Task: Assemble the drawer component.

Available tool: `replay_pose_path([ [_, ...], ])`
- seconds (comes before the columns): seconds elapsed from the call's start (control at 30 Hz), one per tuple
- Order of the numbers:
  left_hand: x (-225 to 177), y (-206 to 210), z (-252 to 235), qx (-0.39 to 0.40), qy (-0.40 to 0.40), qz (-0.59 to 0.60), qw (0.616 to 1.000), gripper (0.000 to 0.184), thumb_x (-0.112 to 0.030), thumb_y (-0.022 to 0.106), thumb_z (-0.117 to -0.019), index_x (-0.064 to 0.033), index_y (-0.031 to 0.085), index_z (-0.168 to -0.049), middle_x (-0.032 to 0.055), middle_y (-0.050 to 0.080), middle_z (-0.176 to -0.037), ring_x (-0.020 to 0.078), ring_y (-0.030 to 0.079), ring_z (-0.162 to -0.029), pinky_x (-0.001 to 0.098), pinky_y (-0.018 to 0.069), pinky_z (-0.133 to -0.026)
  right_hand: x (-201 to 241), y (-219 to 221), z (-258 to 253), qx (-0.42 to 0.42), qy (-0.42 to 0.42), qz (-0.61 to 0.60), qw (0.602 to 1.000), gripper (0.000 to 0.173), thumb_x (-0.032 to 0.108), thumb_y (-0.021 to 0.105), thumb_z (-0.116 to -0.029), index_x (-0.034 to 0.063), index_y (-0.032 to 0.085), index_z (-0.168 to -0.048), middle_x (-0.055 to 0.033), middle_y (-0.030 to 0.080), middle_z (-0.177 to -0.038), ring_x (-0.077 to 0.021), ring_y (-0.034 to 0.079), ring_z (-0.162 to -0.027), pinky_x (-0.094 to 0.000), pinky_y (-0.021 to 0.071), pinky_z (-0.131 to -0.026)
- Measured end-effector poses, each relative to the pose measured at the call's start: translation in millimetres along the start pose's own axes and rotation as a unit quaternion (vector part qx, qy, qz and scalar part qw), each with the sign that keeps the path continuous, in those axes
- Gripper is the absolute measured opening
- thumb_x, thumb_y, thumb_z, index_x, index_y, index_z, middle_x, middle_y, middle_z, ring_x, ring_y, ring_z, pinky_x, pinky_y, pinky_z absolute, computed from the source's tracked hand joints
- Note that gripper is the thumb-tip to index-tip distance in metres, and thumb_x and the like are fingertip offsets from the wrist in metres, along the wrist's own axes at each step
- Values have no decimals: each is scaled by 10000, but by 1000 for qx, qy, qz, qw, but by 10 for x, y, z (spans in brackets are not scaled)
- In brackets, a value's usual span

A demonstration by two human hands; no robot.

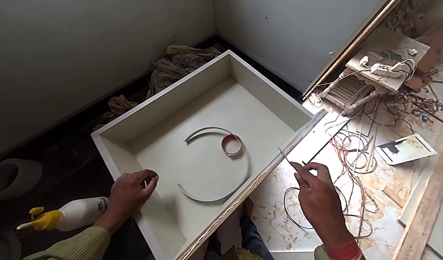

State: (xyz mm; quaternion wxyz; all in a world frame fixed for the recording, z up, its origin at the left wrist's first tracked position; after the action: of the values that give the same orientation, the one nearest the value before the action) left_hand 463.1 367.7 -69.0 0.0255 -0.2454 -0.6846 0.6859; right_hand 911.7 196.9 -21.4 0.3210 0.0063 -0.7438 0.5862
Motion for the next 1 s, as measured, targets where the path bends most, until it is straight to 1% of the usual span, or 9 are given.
replay_pose_path([
  [0.2,-9,-13,30,20,0,7,1000,219,-253,609,-968,-107,763,-917,53,681,-727,253,647,-680,553,485,-719,581,251,841,49,-36,-19,998,335,160,571,-995,245,747,-1267,-116,628,-1173,-211,671,-773,-408,597,-608],
  [0.37,-65,-33,27,23,-4,12,1000,158,-205,651,-956,-109,762,-897,50,675,-710,252,639,-671,546,476,-712,1011,448,1424,78,-72,-54,993,409,68,597,-926,233,747,-1268,-155,637,-1181,-212,689,-789,-375,611,-634],
  [0.43,-95,-31,21,23,2,14,1000,155,-203,656,-954,-108,761,-892,47,674,-707,248,640,-671,544,479,-716,1057,506,1528,112,-68,-110,985,403,77,587,-944,265,750,-1261,-128,628,-1196,-165,673,-788,-337,608,-641],
  [0.47,-101,-24,18,22,5,14,1000,161,-207,652,-956,-110,764,-894,46,676,-708,249,643,-675,547,481,-721,1017,518,1522,134,-44,-150,979,362,126,570,-988,283,751,-1258,-92,624,-1201,-129,660,-806,-309,600,-651],
  [0.53,-100,-14,10,19,10,10,1000,180,-219,636,-962,-115,767,-896,39,678,-707,241,647,-670,544,491,-723,824,497,1376,167,33,-250,953,301,224,543,-1035,220,744,-1260,-66,629,-1197,-113,670,-864,-304,609,-689],
  [0.6,-94,-12,15,15,12,2,1000,187,-232,631,-961,-120,762,-889,37,684,-714,239,655,-680,538,493,-725,546,405,1119,169,124,-324,923,319,254,548,-1035,108,713,-1266,-85,644,-1206,-170,710,-879,-357,643,-702],
  [0.67,-105,-7,7,21,6,-4,1000,194,-232,630,-966,-105,768,-914,69,704,-752,276,676,-722,566,505,-755,278,250,808,145,181,-347,909,328,249,565,-1031,87,696,-1284,-90,637,-1260,-213,727,-903,-386,657,-717],
  [0.8,-106,22,-23,20,8,-3,1000,247,-253,588,-972,-87,768,-937,96,709,-770,318,680,-727,601,505,-748,-198,-46,157,65,208,-318,923,321,192,564,-1059,117,672,-1352,-114,608,-1305,-233,725,-902,-407,654,-724],
  [1.0,-64,49,-49,-3,1,-7,1000,396,-387,492,-931,-96,757,-893,69,662,-691,275,632,-628,558,480,-650,-790,-59,-585,-42,184,-225,956,334,192,584,-1057,115,653,-1375,-153,585,-1287,-252,700,-917,-447,625,-765],
])
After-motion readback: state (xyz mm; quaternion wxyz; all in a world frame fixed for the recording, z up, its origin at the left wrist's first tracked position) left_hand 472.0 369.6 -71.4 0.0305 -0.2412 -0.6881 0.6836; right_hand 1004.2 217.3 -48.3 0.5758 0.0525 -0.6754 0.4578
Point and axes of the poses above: each hand's wrist, its own z-axis away from the middle knuckle, its own y-axis out of the palm, x = y × z, the point moved 7 cm from there along -z, towards the middle knuckle
